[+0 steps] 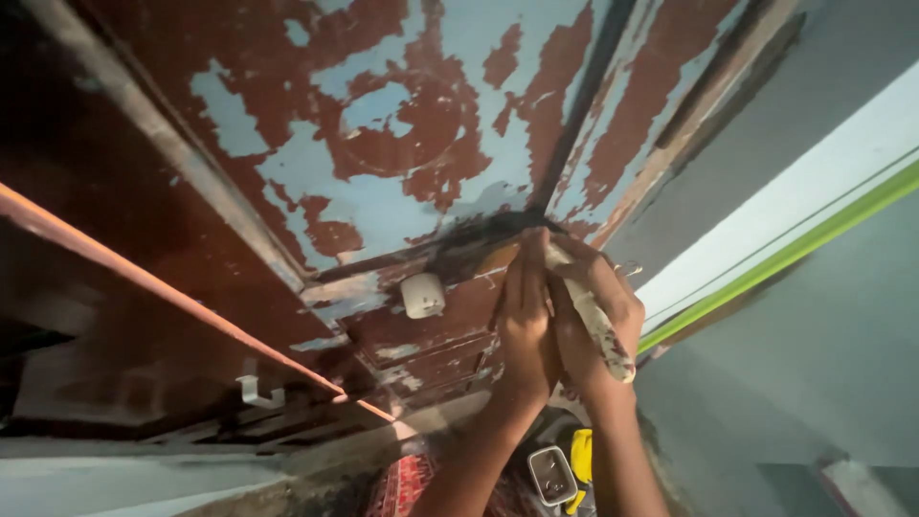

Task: The person cleans a wooden door by first using a brush to scrub the surface, then wiping it with a cloth. The person handles a brush, a cloth, and a container of liquid during the process.

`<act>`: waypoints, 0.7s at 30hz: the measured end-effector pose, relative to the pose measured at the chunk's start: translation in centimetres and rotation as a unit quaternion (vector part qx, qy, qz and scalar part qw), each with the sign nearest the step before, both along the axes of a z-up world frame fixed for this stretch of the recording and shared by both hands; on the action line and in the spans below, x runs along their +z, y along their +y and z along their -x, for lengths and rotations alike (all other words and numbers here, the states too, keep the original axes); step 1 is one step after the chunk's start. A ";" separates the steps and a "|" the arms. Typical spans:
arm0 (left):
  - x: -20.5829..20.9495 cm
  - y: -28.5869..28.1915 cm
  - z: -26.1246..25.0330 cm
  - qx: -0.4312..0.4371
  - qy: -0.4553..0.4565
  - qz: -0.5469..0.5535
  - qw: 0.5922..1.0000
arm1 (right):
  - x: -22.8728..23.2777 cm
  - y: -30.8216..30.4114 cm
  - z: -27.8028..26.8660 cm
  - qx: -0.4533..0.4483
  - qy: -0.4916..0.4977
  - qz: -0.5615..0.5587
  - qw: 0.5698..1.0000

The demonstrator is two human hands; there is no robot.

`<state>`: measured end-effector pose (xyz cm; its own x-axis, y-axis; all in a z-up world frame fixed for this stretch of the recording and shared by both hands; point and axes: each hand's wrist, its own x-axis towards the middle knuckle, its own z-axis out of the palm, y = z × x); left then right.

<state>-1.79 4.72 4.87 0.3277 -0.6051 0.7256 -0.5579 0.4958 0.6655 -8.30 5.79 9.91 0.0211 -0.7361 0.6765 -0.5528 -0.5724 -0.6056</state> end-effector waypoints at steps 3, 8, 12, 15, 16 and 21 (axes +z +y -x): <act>0.3 0.2 -0.1 0.023 -0.016 -0.024 0.999 | -0.2 0.1 -0.1 0.012 -0.014 0.007 1.000; -1.1 0.7 -1.6 0.024 -0.019 -0.011 0.999 | -0.9 1.1 -1.3 0.009 -0.024 0.007 1.000; -3.5 2.0 -4.8 0.030 0.075 -0.021 0.997 | -1.2 2.1 -3.3 0.078 0.032 -0.041 0.996; -3.8 4.0 -8.2 0.104 0.061 -0.038 0.992 | -0.5 3.2 -6.4 0.131 0.061 -0.036 0.989; -3.8 4.7 -9.5 0.155 0.034 -0.042 0.986 | 0.1 3.8 -7.6 0.186 0.051 0.025 0.981; -3.7 8.9 -13.6 0.264 0.044 -0.039 0.963 | -2.2 5.3 -11.3 0.266 0.047 -0.041 0.962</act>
<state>11.77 13.64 1.16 0.6629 -0.3899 0.6392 -0.6575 0.1052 0.7460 3.04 11.06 7.71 0.4684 -0.6553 0.5926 -0.2492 -0.7415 -0.6230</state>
